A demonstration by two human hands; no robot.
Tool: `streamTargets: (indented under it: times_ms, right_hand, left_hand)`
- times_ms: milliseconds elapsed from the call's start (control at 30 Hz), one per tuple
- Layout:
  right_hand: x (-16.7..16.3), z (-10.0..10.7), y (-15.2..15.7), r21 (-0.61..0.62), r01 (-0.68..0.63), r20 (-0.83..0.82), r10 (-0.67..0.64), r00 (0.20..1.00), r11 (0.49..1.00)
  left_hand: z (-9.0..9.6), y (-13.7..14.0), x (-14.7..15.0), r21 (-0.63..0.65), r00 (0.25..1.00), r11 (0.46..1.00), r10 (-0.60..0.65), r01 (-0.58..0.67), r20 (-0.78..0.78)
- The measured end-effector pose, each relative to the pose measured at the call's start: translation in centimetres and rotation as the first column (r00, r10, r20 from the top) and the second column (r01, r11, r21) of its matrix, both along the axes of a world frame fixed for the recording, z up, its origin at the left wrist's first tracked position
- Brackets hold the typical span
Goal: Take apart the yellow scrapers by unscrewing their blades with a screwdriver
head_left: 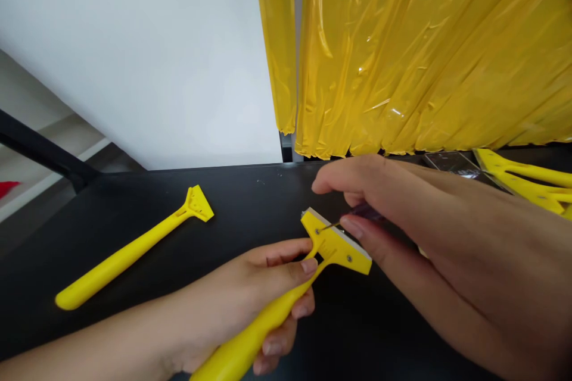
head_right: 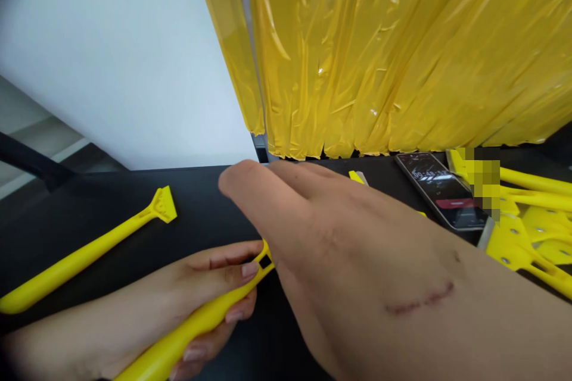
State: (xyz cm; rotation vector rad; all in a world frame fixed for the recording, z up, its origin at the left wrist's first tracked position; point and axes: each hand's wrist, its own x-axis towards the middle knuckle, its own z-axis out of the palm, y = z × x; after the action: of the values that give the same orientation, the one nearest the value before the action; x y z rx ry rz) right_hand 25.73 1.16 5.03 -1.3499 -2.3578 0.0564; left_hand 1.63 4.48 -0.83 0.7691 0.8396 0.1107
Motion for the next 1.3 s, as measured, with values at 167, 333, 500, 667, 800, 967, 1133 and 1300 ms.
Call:
streamTargets:
  times_ms: [167, 333, 500, 667, 800, 967, 1133, 1300]
  right_hand:
    - [0.2, -0.5, 0.4, 0.062, 0.012, -0.026, -0.010, 1.000, 0.998]
    - [0.3, -1.3, 1.0, 0.035, 0.028, -0.097, -0.024, 0.995, 0.999]
    - [0.1, -1.0, 0.7, 0.005, 0.036, -0.138, -0.035, 0.990, 0.999]
    - [-0.1, 0.4, 0.1, -0.032, 0.017, -0.103, -0.020, 0.994, 0.999]
    - [-0.1, 0.4, 0.1, 0.003, 0.022, -0.047, -0.022, 0.999, 1.000]
    - [0.0, -0.5, 0.4, 0.037, 0.035, -0.059, -0.032, 0.998, 0.999]
    - [0.0, -0.3, 0.3, -0.017, 0.030, -0.073, -0.031, 0.997, 0.999]
    - [-0.5, 0.3, 0.1, -0.061, 0.044, -0.050, -0.047, 0.998, 0.997]
  left_hand:
    - [-0.1, -0.2, -0.1, 0.010, 1.000, 1.000, 0.012, -0.012, -0.011]
    - [0.0, 0.0, 0.0, -0.006, 1.000, 1.000, 0.009, -0.009, -0.013]
    - [0.1, 0.2, 0.0, -0.031, 1.000, 1.000, 0.001, -0.001, 0.002]
    - [0.0, 0.0, -0.2, -0.021, 0.999, 1.000, -0.018, 0.019, 0.034]
    - [0.1, 0.0, -0.2, -0.031, 1.000, 1.000, -0.003, 0.003, 0.021]
    - [0.2, 0.0, -0.1, -0.046, 1.000, 0.999, 0.015, -0.014, 0.024]
    - [0.2, 0.1, -0.1, -0.052, 1.000, 0.999, 0.006, -0.004, 0.027]
    - [0.1, 0.1, -0.2, -0.051, 1.000, 0.999, 0.013, -0.012, 0.024]
